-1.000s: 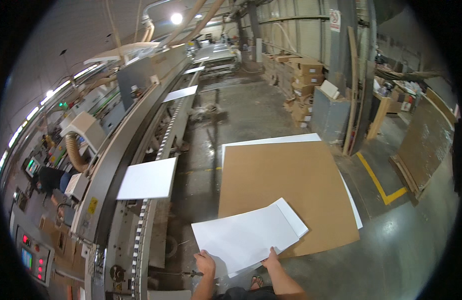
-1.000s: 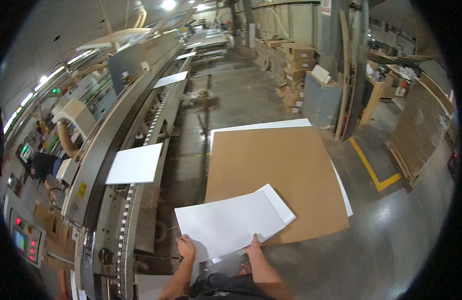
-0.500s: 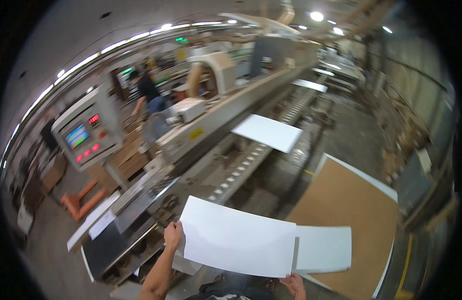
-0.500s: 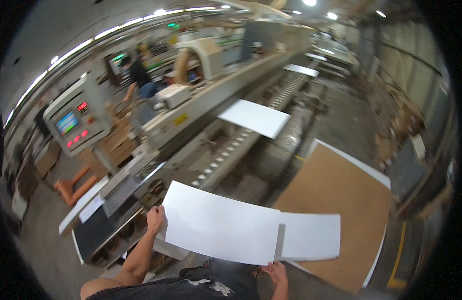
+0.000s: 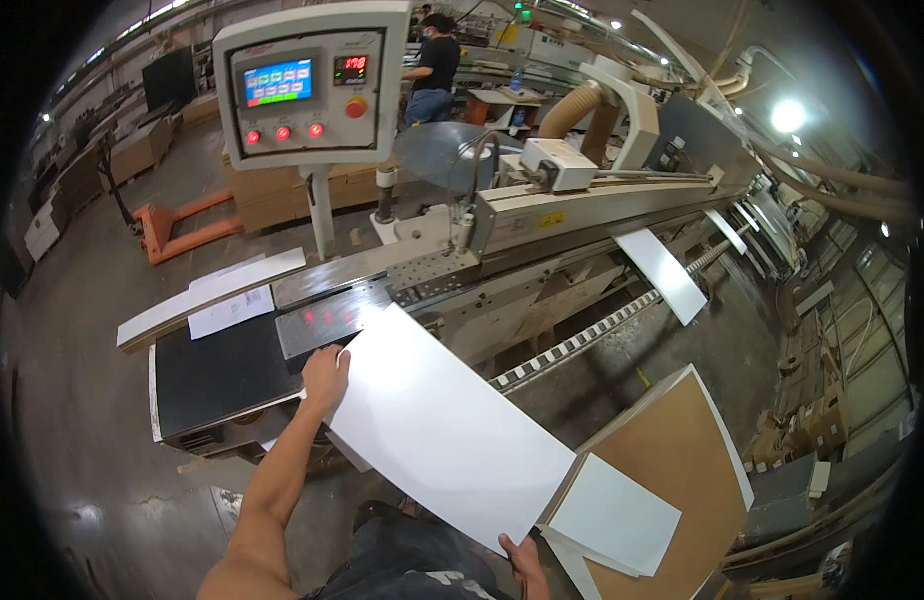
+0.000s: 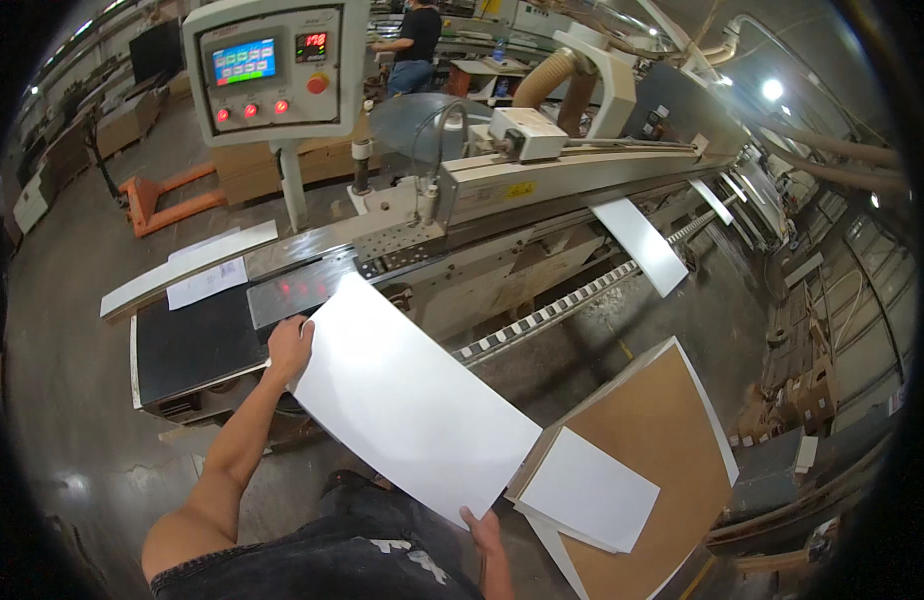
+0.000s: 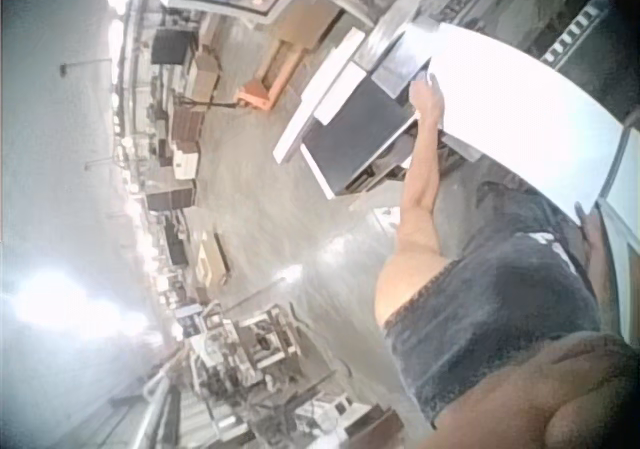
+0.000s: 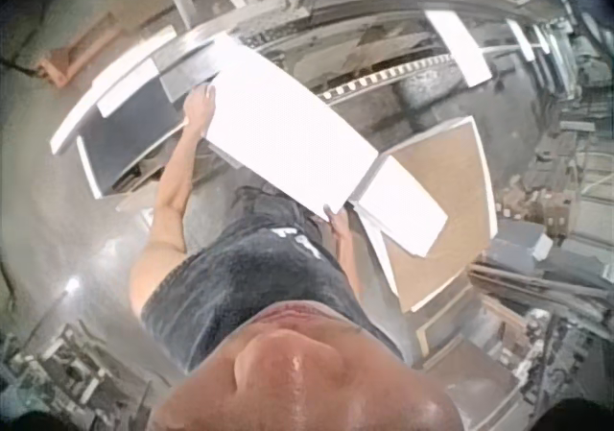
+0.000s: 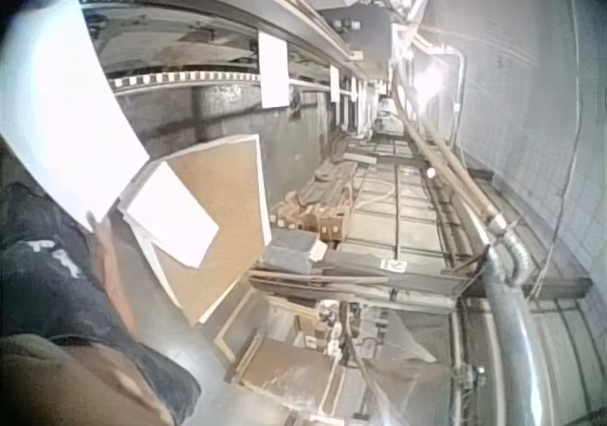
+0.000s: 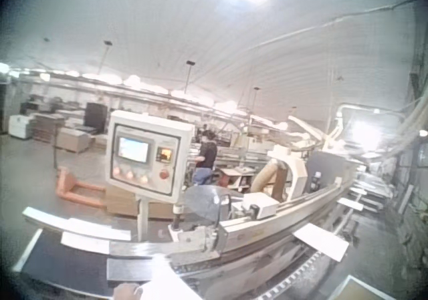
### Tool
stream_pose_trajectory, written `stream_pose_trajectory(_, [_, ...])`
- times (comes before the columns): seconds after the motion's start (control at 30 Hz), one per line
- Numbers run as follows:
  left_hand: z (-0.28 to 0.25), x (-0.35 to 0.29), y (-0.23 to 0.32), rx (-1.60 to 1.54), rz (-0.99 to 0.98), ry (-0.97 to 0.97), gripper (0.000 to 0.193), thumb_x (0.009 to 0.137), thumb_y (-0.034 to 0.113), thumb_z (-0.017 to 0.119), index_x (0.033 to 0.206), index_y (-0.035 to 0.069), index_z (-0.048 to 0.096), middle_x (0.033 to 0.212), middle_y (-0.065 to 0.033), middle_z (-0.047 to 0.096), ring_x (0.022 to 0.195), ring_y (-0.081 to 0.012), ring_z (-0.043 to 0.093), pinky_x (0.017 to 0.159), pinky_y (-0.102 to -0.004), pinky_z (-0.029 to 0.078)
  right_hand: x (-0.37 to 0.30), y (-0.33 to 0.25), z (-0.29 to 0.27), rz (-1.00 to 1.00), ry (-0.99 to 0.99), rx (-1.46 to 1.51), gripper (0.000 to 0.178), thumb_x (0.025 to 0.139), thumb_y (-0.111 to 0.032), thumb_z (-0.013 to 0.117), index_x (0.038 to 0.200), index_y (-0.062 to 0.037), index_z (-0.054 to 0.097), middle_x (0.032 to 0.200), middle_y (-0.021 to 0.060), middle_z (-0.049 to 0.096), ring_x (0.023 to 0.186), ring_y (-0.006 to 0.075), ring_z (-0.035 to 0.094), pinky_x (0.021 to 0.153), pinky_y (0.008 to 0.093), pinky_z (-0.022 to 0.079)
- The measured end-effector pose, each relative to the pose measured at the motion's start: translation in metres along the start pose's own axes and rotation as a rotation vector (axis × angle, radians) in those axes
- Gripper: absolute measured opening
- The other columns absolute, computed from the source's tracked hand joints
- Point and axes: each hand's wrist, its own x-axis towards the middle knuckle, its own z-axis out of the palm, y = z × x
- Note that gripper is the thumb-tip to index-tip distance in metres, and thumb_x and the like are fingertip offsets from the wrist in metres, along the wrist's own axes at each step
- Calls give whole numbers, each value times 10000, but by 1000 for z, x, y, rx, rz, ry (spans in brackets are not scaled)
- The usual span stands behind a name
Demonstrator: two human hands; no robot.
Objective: The person repeatedly picks up white rectangular panels from a stack, places them onto a conveyor or machine table, and then retrieves them to return to the stack. The person also briefly handles a brown cardboard sheet at the end.
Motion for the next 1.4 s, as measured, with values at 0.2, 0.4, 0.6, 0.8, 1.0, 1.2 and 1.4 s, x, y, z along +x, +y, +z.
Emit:
stream_pose_trajectory(0.2, [31,-47,22,-23,-107,564,679,813,108,719,1405,-3,407,1398,-227,454,1335,-406,390,1108,-531,296,-43,-59,88,299,12,105,547,924,-146,724,1381,27,478,1324,135,581,1165,295,578,920,454,550])
stream_pose_trajectory(0.4, [107,-49,-3,-876,-666,322,412,989,242,559,1276,-47,502,1209,-221,593,1127,-339,564,997,-410,415,-48,-54,127,13,-69,-197,444,979,-276,645,1273,36,527,1029,107,658,894,214,646,672,350,555])
stream_pose_trajectory(0.6, [136,11,-40,-1023,-754,320,458,1051,365,380,1187,-24,581,1133,-184,636,1068,-301,583,943,-396,439,-22,-35,133,57,-223,-402,475,991,-341,630,1274,34,562,977,65,674,789,135,619,710,306,517])
stream_pose_trajectory(0.8, [114,37,-22,-817,-762,271,428,1058,341,410,1246,-20,543,1218,-132,608,1090,-279,583,968,-398,449,-11,-44,163,13,-208,-298,454,1002,-380,607,1205,26,590,880,48,662,699,120,600,630,288,500])
stream_pose_trajectory(1.0, [97,46,-12,-838,-726,286,374,989,232,597,1238,-17,473,1210,-219,606,1088,-330,599,954,-429,452,1,-43,176,71,-172,-410,456,1022,-420,553,1032,28,639,713,42,622,627,113,571,564,298,453])
stream_pose_trajectory(1.2, [103,54,1,-889,-726,229,441,951,195,671,1256,-11,428,1233,-229,576,1123,-325,576,976,-416,439,8,-53,166,101,-22,-542,547,1012,-444,523,861,66,650,627,132,629,599,196,633,568,382,468])
stream_pose_trajectory(1.4, [131,76,44,-884,-795,207,449,945,174,671,1274,7,415,1227,-232,578,1125,-352,573,988,-427,429,12,-152,173,153,144,-460,675,982,-554,552,672,44,599,630,70,567,586,136,517,533,356,414])
